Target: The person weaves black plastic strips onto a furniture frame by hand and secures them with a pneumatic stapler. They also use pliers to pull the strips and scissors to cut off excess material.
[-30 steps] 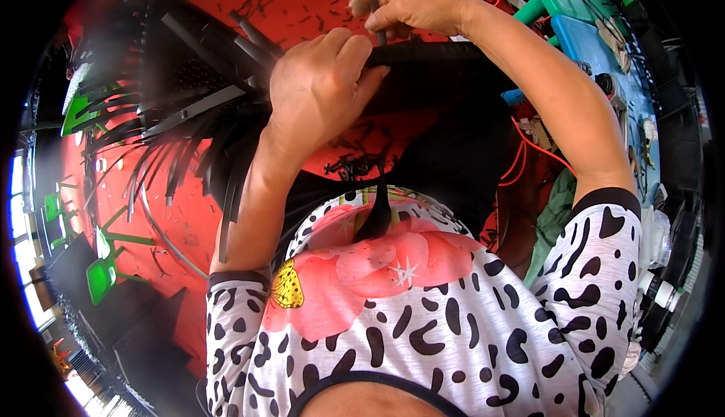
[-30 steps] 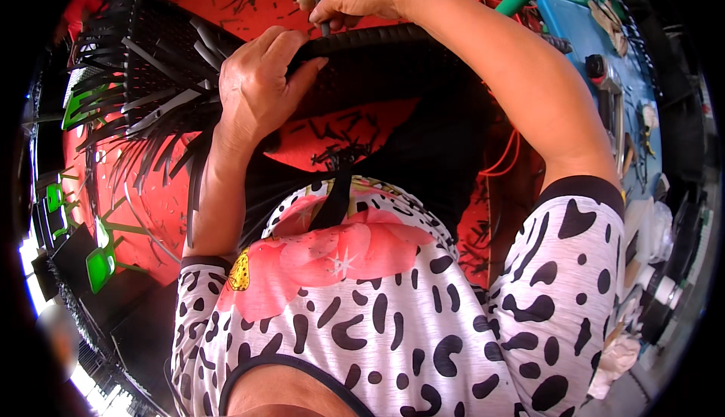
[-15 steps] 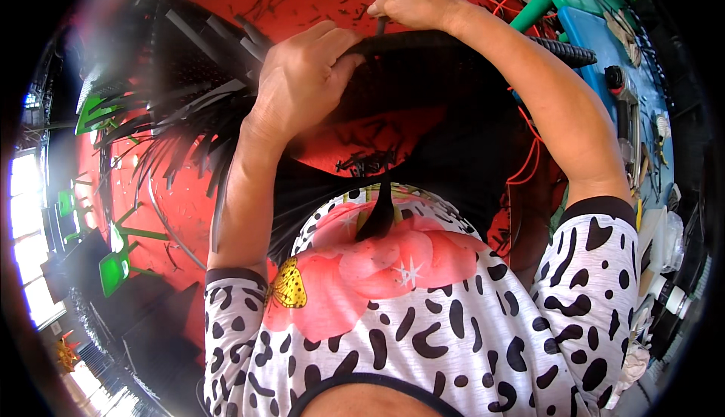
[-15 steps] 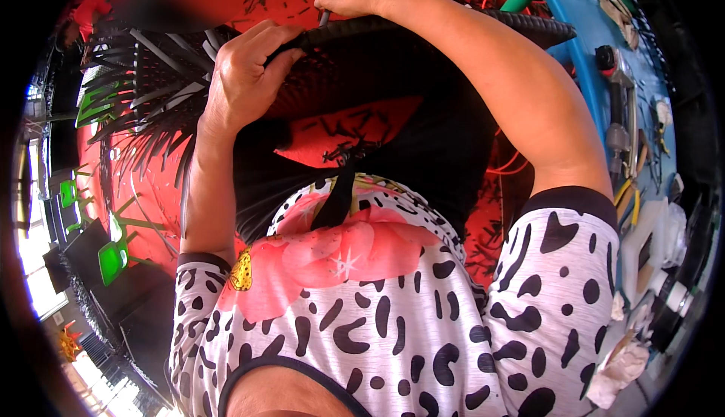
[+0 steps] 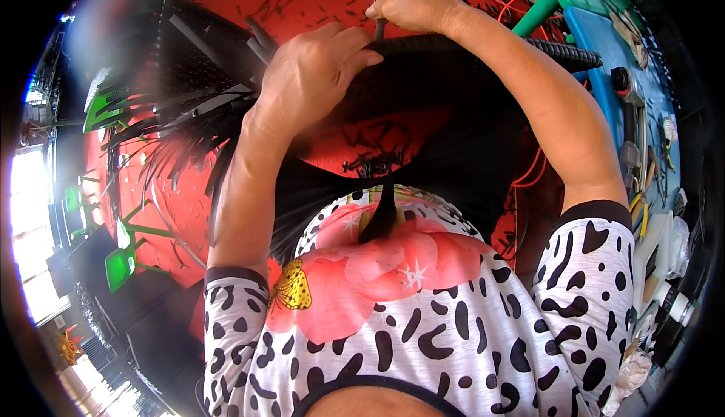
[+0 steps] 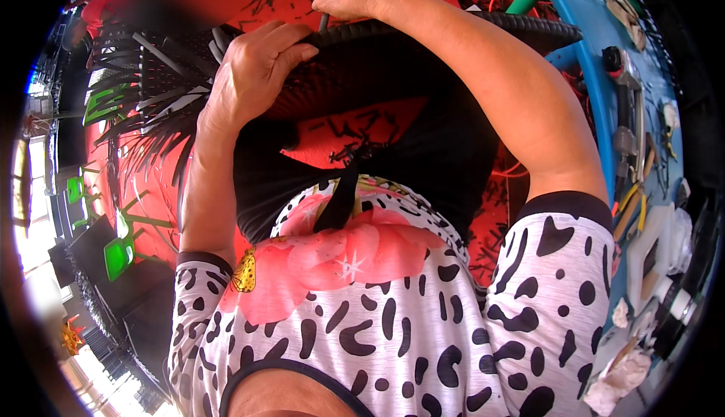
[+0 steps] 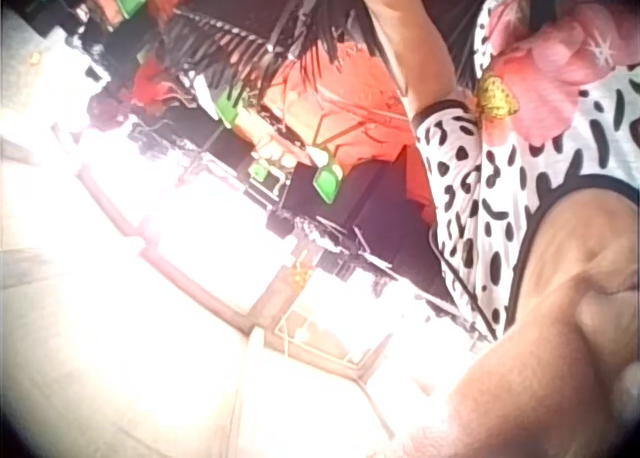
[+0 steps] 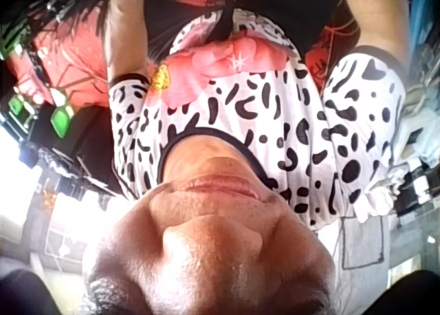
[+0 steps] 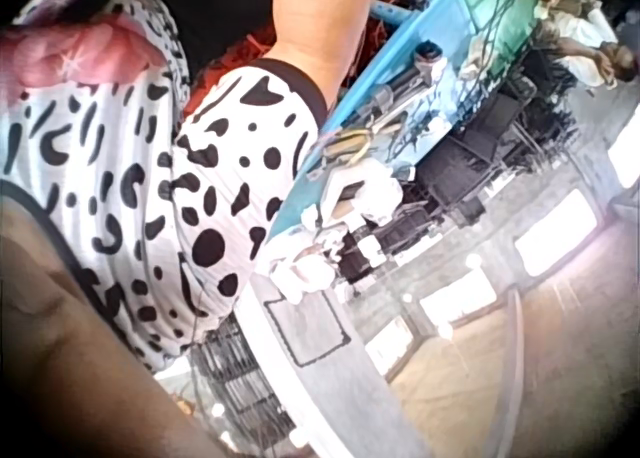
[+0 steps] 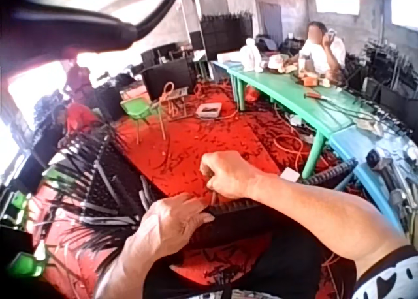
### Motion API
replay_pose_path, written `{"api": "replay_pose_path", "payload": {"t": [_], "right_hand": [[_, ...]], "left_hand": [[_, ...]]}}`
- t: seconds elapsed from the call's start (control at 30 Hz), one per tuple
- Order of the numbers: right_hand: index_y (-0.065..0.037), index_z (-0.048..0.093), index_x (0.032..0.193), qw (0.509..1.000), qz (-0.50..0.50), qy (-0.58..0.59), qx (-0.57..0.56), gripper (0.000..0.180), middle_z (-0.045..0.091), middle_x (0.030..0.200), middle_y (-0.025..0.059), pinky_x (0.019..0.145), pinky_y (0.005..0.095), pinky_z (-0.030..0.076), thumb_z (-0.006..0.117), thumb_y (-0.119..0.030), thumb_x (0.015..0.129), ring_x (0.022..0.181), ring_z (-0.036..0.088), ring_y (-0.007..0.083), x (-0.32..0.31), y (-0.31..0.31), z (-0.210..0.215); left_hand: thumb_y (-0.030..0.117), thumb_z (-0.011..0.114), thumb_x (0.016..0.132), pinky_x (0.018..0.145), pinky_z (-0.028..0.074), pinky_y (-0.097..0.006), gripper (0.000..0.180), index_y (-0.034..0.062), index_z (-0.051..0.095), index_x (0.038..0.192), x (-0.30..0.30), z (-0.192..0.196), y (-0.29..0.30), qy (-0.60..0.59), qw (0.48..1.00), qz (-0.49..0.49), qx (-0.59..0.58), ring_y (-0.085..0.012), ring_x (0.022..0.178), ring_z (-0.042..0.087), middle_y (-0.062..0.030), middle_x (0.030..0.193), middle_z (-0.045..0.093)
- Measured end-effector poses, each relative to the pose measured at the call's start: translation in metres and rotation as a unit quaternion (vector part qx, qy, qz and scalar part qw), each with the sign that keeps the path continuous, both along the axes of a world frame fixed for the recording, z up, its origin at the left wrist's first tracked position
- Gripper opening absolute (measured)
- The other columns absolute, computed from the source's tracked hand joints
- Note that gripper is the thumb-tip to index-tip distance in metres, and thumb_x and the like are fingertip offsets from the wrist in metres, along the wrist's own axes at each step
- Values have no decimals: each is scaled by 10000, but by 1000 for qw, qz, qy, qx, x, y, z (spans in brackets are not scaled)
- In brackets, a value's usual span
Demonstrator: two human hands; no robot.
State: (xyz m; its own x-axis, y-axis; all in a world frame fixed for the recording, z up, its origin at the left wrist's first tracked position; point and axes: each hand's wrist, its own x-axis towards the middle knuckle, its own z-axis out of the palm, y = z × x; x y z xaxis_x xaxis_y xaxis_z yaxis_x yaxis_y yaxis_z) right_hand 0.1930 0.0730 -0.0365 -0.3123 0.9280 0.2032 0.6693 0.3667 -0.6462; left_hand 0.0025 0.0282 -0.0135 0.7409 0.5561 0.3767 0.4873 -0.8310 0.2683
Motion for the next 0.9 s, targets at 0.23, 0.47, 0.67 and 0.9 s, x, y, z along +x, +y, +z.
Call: {"api": "replay_pose_path", "payload": {"t": [0.23,0.47,0.67,0.9], "right_hand": [[4,580,905,999,28,-7,27,219,635,878,177,741,414,493,680,-88,733,860,617,340,3,4,-2],[3,586,945,1000,10,-23,-11,240,634,918,176,758,422,490,663,-104,744,882,613,338,1,9,-3],[15,585,948,998,28,-34,42,264,635,906,183,752,421,491,650,-116,728,880,613,339,4,17,-10],[-4,589,994,992,-19,-96,75,341,629,864,162,748,383,491,699,-198,736,862,620,317,5,11,-12]], "left_hand": [[195,646,858,564,424,-342,234,-36,618,830,3,11,8,16,994,33,-105,-223,548,525,-142,610,536],[323,618,893,506,353,-315,392,-36,603,736,1,9,26,19,979,5,-201,-108,527,371,-46,554,377],[372,677,836,520,380,-324,432,-38,610,719,6,19,25,42,968,110,-223,-119,532,416,-88,542,435],[367,581,904,704,503,-275,434,-50,641,1007,-6,-11,27,-369,883,71,-282,-174,782,631,-102,878,662]]}}
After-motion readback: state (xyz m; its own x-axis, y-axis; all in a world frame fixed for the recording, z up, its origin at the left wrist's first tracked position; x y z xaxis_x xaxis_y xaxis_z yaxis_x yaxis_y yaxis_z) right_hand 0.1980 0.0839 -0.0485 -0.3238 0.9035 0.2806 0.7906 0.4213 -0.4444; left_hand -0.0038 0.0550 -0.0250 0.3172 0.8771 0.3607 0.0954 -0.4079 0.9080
